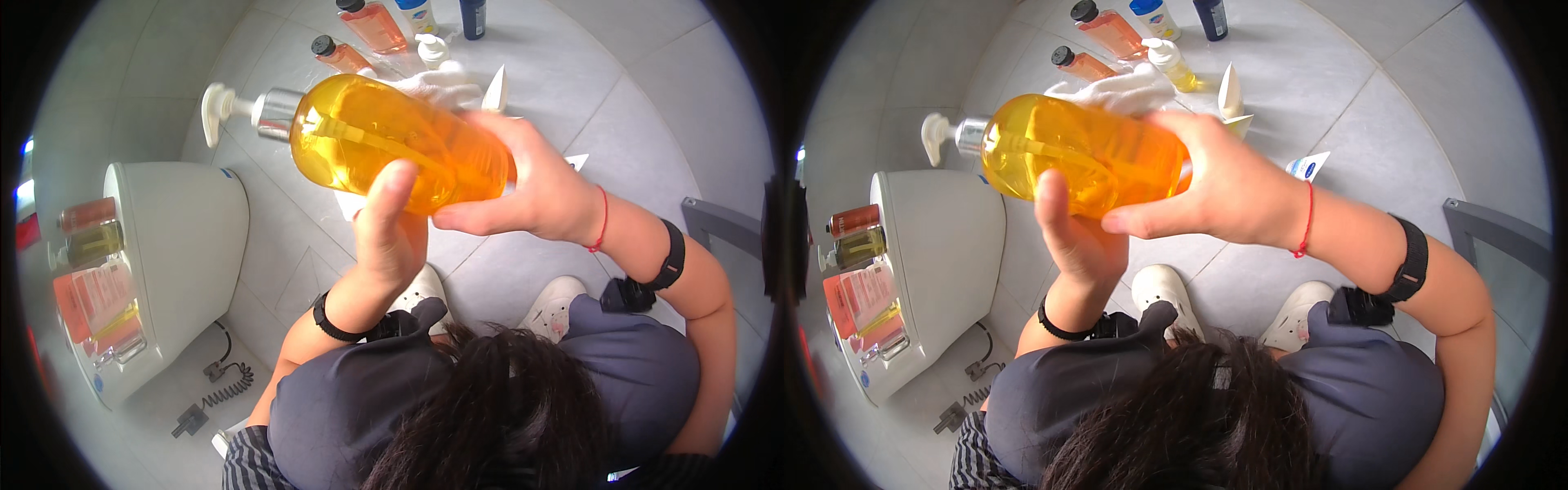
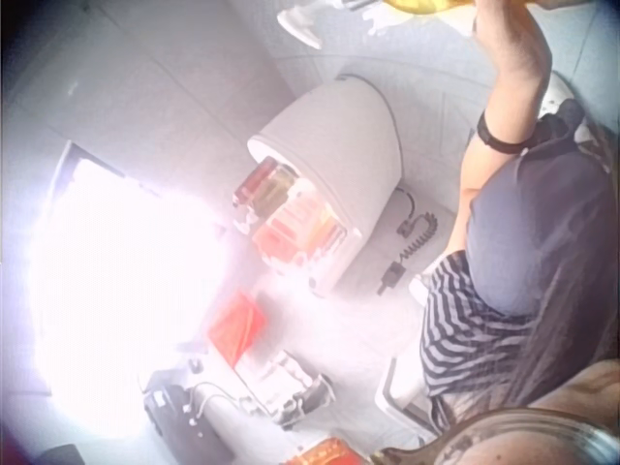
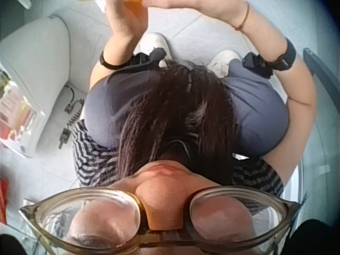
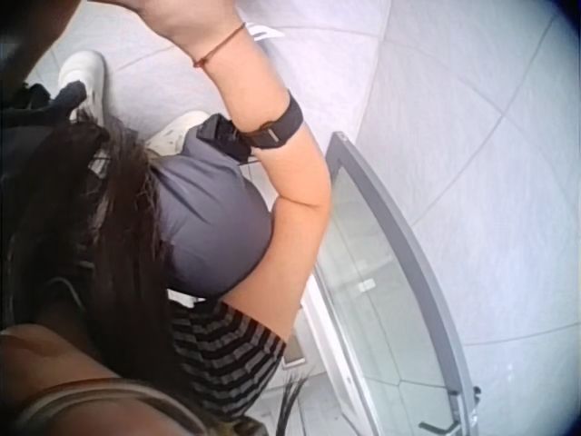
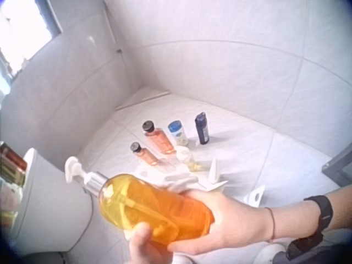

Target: Cleaning and wiping various bottles of toiletries and placing them on the toilet tank.

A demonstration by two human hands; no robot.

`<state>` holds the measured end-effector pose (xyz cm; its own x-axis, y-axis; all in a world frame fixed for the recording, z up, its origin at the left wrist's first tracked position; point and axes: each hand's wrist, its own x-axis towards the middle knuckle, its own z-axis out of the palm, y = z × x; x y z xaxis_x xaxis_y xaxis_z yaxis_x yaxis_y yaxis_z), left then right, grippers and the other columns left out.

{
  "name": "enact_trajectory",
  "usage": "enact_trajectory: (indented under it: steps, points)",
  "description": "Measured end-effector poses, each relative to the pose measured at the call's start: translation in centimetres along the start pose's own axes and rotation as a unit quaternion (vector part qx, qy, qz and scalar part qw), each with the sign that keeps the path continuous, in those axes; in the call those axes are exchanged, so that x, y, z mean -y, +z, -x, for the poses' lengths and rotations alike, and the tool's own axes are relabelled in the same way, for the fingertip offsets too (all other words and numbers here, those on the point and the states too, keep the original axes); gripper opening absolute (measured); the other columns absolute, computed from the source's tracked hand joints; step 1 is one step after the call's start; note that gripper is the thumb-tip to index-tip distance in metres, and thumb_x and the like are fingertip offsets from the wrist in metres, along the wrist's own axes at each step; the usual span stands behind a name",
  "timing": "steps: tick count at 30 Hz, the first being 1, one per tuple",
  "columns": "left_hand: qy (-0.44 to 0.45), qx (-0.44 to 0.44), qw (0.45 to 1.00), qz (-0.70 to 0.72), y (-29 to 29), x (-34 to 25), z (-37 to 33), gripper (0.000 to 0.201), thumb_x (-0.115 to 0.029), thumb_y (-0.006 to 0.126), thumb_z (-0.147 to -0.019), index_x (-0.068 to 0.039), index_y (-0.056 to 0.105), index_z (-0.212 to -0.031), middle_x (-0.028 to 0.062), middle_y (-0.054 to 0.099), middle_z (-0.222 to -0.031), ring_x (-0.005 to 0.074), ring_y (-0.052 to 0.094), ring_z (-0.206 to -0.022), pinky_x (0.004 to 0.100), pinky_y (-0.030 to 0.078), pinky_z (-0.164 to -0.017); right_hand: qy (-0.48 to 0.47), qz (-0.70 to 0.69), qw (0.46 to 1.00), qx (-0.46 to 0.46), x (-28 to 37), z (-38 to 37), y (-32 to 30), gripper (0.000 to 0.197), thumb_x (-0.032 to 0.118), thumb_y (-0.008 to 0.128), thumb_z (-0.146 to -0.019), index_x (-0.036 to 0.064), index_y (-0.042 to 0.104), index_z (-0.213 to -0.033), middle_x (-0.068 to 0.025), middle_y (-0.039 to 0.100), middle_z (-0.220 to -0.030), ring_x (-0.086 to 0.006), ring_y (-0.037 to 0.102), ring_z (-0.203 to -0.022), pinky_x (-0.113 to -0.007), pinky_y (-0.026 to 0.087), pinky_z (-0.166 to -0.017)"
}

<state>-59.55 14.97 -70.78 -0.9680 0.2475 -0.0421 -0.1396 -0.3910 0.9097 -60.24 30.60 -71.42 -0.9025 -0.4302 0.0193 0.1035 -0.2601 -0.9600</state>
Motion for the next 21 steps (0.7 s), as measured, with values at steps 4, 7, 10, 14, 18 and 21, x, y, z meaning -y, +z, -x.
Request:
enact_trajectory:
  steps: [4,7,10,14,18,21]
  points:
    - [0.033,-0.055,0.997,-0.038,1.0,0.6,-0.7,0.053,-0.028,0.052,-0.09,-0.007,0.035,-0.136,0.0085,0.047,-0.132,0.0206,0.043,-0.124,0.0386,0.031,-0.106,-0.235,0.535,0.805,-0.1,0.8,-1.2,-2.2,0.056,0.013,0.078,-0.067,0.001,0.051,-0.114,-0.0093,0.061,-0.099,-0.0132,0.06,-0.085,-0.029,0.05,-0.071]
    - [0.024,-0.035,0.997,-0.061,0.6,0.1,-0.2,0.059,-0.035,0.053,-0.087,-0.006,0.035,-0.135,0.0096,0.049,-0.128,0.0221,0.047,-0.12,0.0389,0.036,-0.102,-0.079,0.288,0.954,0.036,1.2,-0.8,-1.9,0.054,0.018,0.075,-0.07,-0.001,0.05,-0.113,-0.0169,0.062,-0.099,-0.0226,0.063,-0.082,-0.032,0.051,-0.072]
    - [-0.056,0.057,0.997,0.02,-1.1,-0.4,0.2,0.068,-0.044,0.056,-0.082,-0.004,0.036,-0.133,0.0126,0.051,-0.125,0.0246,0.052,-0.114,0.0392,0.043,-0.097,0.044,-0.164,0.977,0.132,-0.9,-0.2,-0.4,0.057,0.039,0.06,-0.082,-0.0002,0.048,-0.12,-0.0137,0.063,-0.099,-0.0211,0.063,-0.072,-0.028,0.047,-0.054]
    - [-0.089,0.123,0.988,0.024,-0.8,0.0,0.6,0.073,-0.044,0.062,-0.077,-0.001,0.038,-0.131,0.0159,0.051,-0.123,0.0267,0.056,-0.109,0.0387,0.048,-0.091,0.133,-0.495,0.839,0.185,0.0,0.0,1.6,0.067,0.055,0.043,-0.086,-0.0003,0.046,-0.123,-0.018,0.061,-0.1,-0.0178,0.058,-0.058,-0.021,0.034,-0.035]
    - [-0.163,0.152,0.973,0.067,-1.2,-0.6,0.5,0.064,-0.029,0.067,-0.076,0.0,0.041,-0.128,0.0143,0.053,-0.119,0.0259,0.056,-0.106,0.0377,0.048,-0.089,0.091,-0.29,0.932,0.197,0.2,-0.8,0.0,0.059,0.051,0.051,-0.084,0.0009,0.053,-0.115,-0.0101,0.06,-0.091,-0.0136,0.053,-0.06,-0.021,0.037,-0.043]
    - [-0.147,0.119,0.98,0.06,-1.4,-0.7,0.6,0.059,-0.019,0.07,-0.076,0.0,0.044,-0.126,0.013,0.055,-0.117,0.0253,0.057,-0.105,0.0369,0.048,-0.087,0.082,-0.041,0.989,0.112,1.4,-0.7,-0.8,0.049,0.044,0.064,-0.079,0.0027,0.059,-0.105,-0.0034,0.058,-0.086,-0.0087,0.049,-0.067,-0.022,0.039,-0.052]
